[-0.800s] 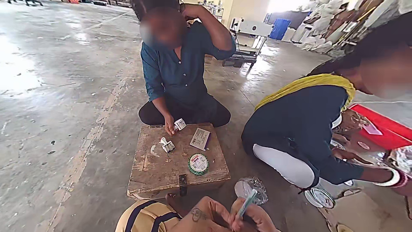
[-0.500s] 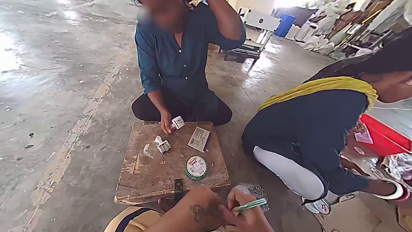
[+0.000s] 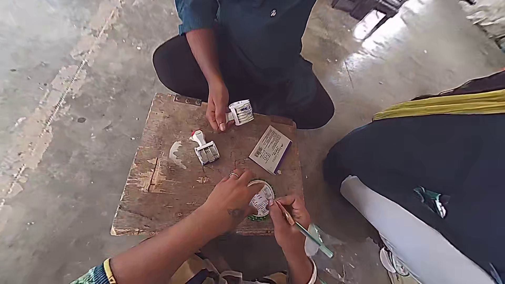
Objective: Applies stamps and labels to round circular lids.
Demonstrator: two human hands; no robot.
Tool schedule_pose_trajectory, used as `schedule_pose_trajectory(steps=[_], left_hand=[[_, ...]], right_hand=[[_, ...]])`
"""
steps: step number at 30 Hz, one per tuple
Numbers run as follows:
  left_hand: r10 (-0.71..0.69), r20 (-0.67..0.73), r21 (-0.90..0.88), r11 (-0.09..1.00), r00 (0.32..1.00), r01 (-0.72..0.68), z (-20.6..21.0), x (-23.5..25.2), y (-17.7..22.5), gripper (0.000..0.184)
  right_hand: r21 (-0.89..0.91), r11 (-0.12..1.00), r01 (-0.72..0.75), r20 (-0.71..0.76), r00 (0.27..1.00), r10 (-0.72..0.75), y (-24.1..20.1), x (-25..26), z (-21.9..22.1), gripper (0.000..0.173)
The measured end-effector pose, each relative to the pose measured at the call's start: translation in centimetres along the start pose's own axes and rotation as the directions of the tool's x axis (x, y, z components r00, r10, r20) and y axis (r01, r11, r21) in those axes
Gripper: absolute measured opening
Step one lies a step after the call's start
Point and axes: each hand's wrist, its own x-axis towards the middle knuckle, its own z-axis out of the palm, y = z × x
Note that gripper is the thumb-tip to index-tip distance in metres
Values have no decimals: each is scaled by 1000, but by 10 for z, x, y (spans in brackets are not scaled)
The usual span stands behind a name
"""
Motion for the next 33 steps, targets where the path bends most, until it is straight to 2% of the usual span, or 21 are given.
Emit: schedule_pose_trajectory(steps=[4,7,9,12,15,17,20,25,33], left_hand=[[-27,51,4,1000,998,27,7,3,0,52],[-11,-70,-7,1000,997,11,18,1,-3,51],[16,-179,15,1000,984,-14,27,0,-6,49],[74,-341,101,994,937,-41,37,-1,-8,49],[187,-465,254,965,865,-72,47,1,-9,35],[214,-466,274,958,859,-90,48,2,-9,34],[194,-452,223,970,871,-101,47,3,-9,49],[176,-451,210,974,875,-88,47,1,-9,56],[177,-446,215,973,877,-87,47,1,-8,60]], right_hand=[[-204,973,105,78,993,-91,4,-5,2,9],[-234,963,132,136,985,-102,11,-9,4,14],[-206,974,99,141,988,-70,17,-8,3,16],[-180,983,45,130,991,-22,18,-5,3,18],[-192,980,59,118,992,-37,20,-3,2,17],[-197,978,63,134,990,-37,21,-1,-1,16],[-224,972,63,138,990,-32,21,1,-1,16],[-254,965,57,160,987,-16,20,2,-2,16],[-256,965,64,154,988,-24,21,2,0,15]])
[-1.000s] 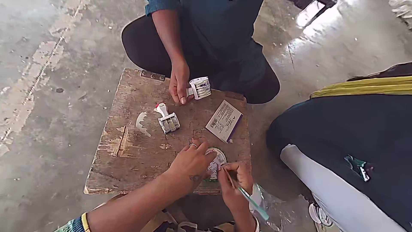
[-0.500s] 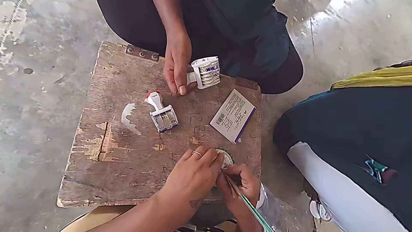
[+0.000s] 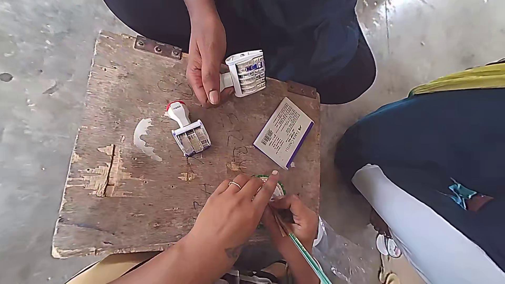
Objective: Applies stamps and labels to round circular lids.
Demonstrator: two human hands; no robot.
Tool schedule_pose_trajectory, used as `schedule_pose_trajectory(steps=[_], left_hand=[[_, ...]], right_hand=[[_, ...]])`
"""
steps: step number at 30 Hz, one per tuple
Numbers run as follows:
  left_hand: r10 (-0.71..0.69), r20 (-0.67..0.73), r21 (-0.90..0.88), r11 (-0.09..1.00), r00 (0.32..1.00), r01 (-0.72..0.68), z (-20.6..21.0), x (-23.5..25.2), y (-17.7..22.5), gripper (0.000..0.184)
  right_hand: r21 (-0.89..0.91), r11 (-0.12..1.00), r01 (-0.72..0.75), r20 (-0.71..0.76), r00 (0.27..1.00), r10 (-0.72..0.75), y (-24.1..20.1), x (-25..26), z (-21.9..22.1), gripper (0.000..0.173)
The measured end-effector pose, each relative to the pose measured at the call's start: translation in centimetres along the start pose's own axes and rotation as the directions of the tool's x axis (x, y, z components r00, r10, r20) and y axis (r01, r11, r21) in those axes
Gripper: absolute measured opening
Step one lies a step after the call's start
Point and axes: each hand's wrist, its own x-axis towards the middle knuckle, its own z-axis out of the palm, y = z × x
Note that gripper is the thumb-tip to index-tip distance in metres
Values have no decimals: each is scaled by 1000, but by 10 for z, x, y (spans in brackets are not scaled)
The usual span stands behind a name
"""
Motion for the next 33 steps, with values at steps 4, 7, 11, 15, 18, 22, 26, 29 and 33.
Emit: schedule_pose_trajectory(steps=[4,7,11,15,18,22,26,29,33], left_hand=[[-6,3,-12,1000,1000,6,0,0,0,60],[-6,3,-12,1000,1000,6,0,0,0,59],[-13,7,-18,1000,1000,13,0,0,1,59],[-9,-5,-15,1000,1000,9,1,-1,0,61],[-10,19,-27,1000,1000,11,-1,0,-1,68],[-20,32,-60,998,999,22,-1,-1,-2,73],[-35,36,-89,995,999,38,-1,-1,-5,74],[-47,46,-109,993,998,52,-1,-1,-5,79],[-49,53,-101,993,997,54,-1,0,-5,77]], right_hand=[[26,999,-28,0,1000,28,-2,0,-1,14],[12,1000,-17,-20,1000,17,-1,0,1,12],[11,1000,-27,-7,1000,27,-2,1,-1,12],[104,994,-42,-25,999,45,-1,-2,-2,9],[179,978,-111,-63,990,124,-1,-7,-6,10],[171,968,-181,-18,982,187,-6,-8,-7,12],[171,977,-127,-29,991,133,-1,-10,-3,13],[155,984,-89,-26,995,94,2,-10,-3,13],[155,986,-56,-12,998,59,4,-8,-2,10]])
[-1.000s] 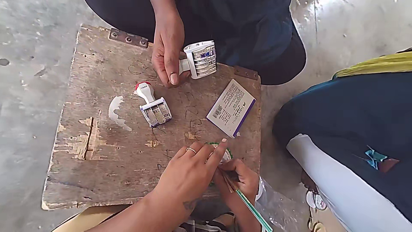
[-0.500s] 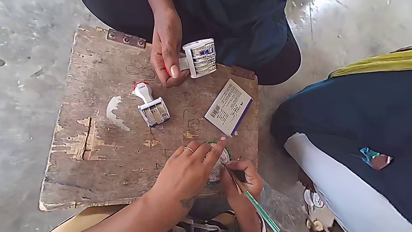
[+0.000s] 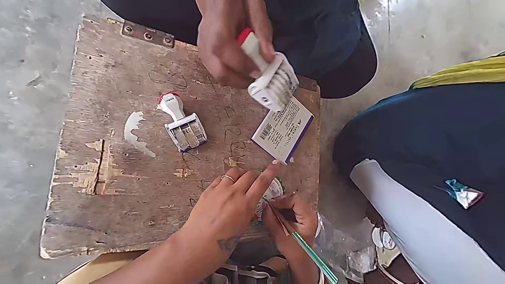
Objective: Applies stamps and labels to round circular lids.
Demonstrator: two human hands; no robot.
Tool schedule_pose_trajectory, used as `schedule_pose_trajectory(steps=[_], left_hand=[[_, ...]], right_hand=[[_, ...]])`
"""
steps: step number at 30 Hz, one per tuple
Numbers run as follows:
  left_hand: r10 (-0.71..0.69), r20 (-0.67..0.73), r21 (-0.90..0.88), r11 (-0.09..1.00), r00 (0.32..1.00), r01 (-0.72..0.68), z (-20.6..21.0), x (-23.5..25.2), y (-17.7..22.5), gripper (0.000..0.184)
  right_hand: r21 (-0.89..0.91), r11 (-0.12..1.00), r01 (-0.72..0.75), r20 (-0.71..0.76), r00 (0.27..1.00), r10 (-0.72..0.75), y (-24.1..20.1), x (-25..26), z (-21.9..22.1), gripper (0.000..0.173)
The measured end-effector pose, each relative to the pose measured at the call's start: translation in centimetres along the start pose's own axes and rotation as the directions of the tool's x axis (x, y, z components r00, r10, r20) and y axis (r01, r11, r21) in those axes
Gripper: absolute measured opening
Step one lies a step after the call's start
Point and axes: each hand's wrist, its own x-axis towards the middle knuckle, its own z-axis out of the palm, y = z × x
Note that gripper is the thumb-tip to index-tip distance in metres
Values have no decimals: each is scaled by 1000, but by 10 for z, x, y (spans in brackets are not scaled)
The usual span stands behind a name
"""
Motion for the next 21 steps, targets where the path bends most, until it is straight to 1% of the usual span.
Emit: schedule_pose_trajectory(steps=[3,7,10,14,21], left_hand=[[-10,8,0,1000,1000,10,-1,0,1,76],[-9,7,-3,1000,1000,9,0,0,1,74],[-9,12,-4,1000,1000,10,-1,0,1,75],[-7,15,-8,1000,1000,7,0,-1,0,76],[-16,35,-28,999,999,17,-3,-1,0,79]], right_hand=[[3,1000,0,-14,1000,1,0,0,1,10],[14,1000,-5,30,1000,5,-1,2,-2,9],[11,1000,-2,-14,1000,2,1,1,1,9],[74,997,-16,-18,1000,18,1,-1,-1,12],[71,997,-10,-12,1000,11,3,-1,-2,13]])
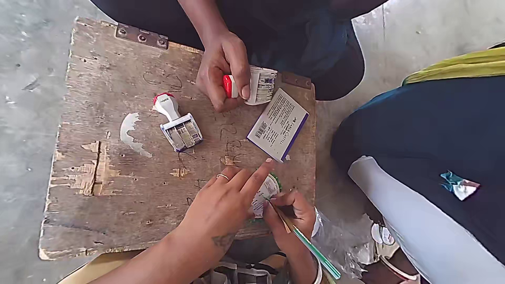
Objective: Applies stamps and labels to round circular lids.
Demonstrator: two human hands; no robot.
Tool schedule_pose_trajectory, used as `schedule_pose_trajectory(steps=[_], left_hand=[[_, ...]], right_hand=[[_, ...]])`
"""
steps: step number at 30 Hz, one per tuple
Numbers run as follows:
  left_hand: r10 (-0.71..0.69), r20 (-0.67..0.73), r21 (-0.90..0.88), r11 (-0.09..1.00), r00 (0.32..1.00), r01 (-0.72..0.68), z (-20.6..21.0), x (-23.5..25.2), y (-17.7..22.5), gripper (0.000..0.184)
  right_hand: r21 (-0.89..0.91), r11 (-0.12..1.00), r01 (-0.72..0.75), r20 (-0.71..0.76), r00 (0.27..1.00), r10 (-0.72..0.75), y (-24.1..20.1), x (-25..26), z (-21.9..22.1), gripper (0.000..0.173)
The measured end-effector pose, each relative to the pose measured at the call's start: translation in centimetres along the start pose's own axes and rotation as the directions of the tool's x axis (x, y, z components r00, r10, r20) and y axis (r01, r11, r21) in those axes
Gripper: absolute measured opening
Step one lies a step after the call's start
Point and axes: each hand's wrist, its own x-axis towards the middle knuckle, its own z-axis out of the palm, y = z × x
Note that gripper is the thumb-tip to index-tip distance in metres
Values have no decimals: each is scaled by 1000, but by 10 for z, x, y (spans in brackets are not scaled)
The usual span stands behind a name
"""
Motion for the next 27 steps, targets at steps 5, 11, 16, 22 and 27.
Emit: schedule_pose_trajectory(steps=[5,11,16,22,27], left_hand=[[2,-4,7,1000,1000,-2,0,0,-1,77],[-3,-10,-1,1000,1000,3,0,0,0,75],[-5,-1,-9,1000,1000,5,-1,1,1,80],[-88,140,-94,990,986,101,-9,4,-1,66],[-111,206,-117,984,972,137,-13,6,-1,64]], right_hand=[[-13,1000,19,43,999,-19,0,1,-2,14],[-38,998,43,-5,999,-43,3,-1,2,13],[16,999,48,12,999,-48,3,-1,0,12],[17,1000,21,-63,998,-20,0,-1,2,12],[-160,977,138,-76,986,-151,-10,1,2,9]])
